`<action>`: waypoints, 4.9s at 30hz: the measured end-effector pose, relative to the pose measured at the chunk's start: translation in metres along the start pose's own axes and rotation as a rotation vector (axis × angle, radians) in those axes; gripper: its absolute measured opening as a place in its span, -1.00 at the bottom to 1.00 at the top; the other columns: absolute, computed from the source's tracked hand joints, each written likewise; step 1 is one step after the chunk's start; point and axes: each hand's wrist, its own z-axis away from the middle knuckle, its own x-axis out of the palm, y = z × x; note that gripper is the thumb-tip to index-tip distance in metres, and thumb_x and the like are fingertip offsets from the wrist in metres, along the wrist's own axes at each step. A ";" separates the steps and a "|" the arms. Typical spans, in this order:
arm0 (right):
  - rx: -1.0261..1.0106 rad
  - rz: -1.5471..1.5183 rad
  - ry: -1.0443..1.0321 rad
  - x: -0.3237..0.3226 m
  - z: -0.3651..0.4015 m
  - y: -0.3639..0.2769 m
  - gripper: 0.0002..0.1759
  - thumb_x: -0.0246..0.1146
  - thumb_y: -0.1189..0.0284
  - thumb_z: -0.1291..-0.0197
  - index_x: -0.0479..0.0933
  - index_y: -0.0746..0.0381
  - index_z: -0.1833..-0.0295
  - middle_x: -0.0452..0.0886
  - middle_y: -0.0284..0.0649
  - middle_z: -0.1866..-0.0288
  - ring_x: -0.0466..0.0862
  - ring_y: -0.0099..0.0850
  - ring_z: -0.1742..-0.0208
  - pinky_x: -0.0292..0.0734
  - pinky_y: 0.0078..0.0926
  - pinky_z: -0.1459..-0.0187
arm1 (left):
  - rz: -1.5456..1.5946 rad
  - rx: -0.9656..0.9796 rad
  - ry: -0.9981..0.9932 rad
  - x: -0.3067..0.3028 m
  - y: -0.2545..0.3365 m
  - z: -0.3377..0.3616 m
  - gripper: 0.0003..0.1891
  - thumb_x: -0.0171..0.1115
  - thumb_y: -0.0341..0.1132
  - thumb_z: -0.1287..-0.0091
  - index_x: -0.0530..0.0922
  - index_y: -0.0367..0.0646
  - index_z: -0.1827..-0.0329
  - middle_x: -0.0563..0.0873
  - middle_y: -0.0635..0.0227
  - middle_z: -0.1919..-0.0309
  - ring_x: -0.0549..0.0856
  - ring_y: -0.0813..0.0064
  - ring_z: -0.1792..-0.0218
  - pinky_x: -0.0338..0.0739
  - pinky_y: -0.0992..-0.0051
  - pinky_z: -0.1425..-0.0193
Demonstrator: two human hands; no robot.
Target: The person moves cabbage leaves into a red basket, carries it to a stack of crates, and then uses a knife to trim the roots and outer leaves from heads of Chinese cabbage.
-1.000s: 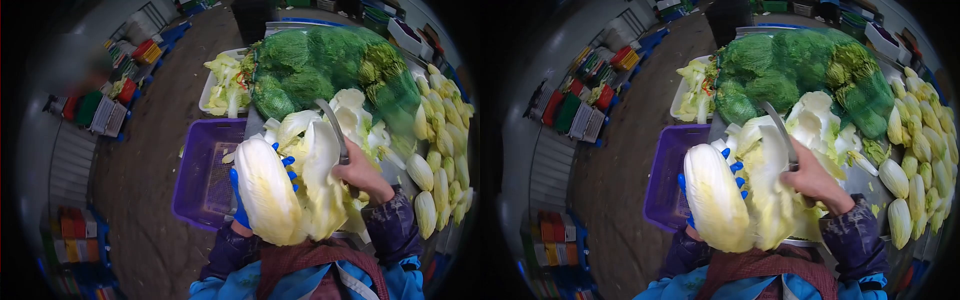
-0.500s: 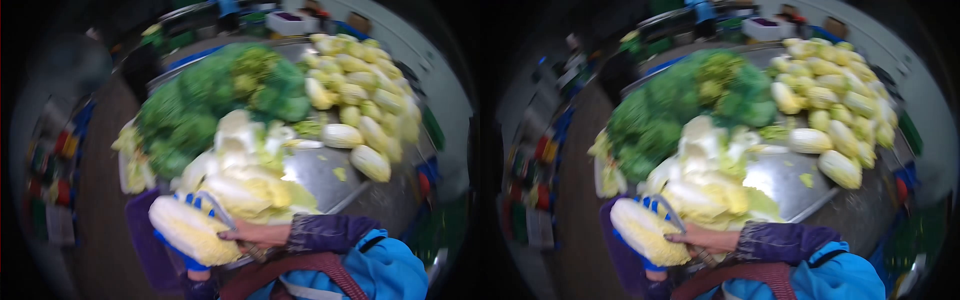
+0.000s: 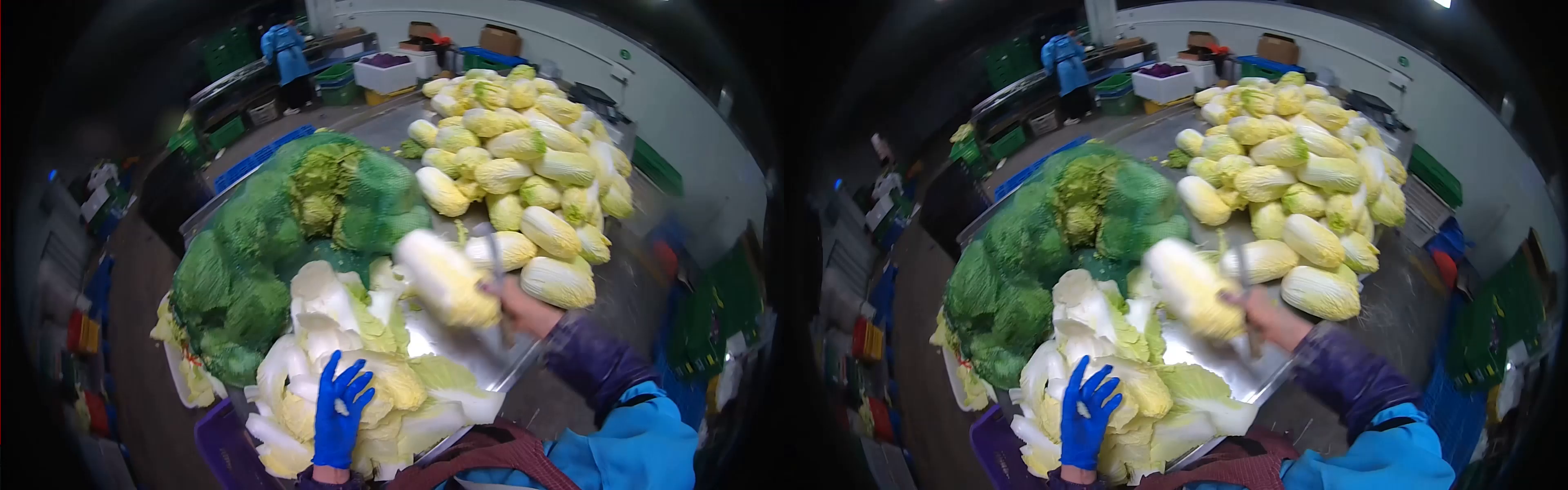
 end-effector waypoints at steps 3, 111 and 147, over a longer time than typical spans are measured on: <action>-0.106 0.381 0.257 -0.069 -0.052 -0.040 -0.53 0.37 0.19 0.00 0.50 0.36 0.13 0.56 -0.32 0.55 0.49 -0.61 0.66 0.41 -0.64 0.63 | -0.277 0.026 0.068 -0.002 -0.022 -0.017 -0.37 0.11 -0.25 -0.27 0.11 -0.11 -0.39 0.40 0.18 -0.22 0.43 0.35 -0.18 0.29 0.41 -0.26; 0.309 0.189 -0.501 0.194 0.028 0.064 -0.56 0.00 0.10 -0.31 0.48 0.30 0.11 0.58 -0.25 0.37 0.42 -0.60 0.66 0.32 -0.67 0.66 | -1.732 -0.283 0.286 -0.055 0.003 0.140 0.23 0.45 0.18 0.22 -0.11 -0.07 -0.46 0.08 -0.07 -0.36 0.11 -0.10 -0.34 0.13 -0.01 -0.27; -0.223 1.324 -0.681 0.154 0.031 0.141 -0.72 0.11 0.49 -0.04 0.22 0.34 0.16 0.57 0.05 0.46 0.58 0.04 0.43 0.47 -0.04 0.41 | -1.357 -0.095 0.074 -0.118 0.005 0.113 0.22 0.55 0.04 0.28 -0.03 -0.29 -0.40 0.15 -0.02 -0.31 0.14 0.00 -0.31 0.05 0.18 -0.35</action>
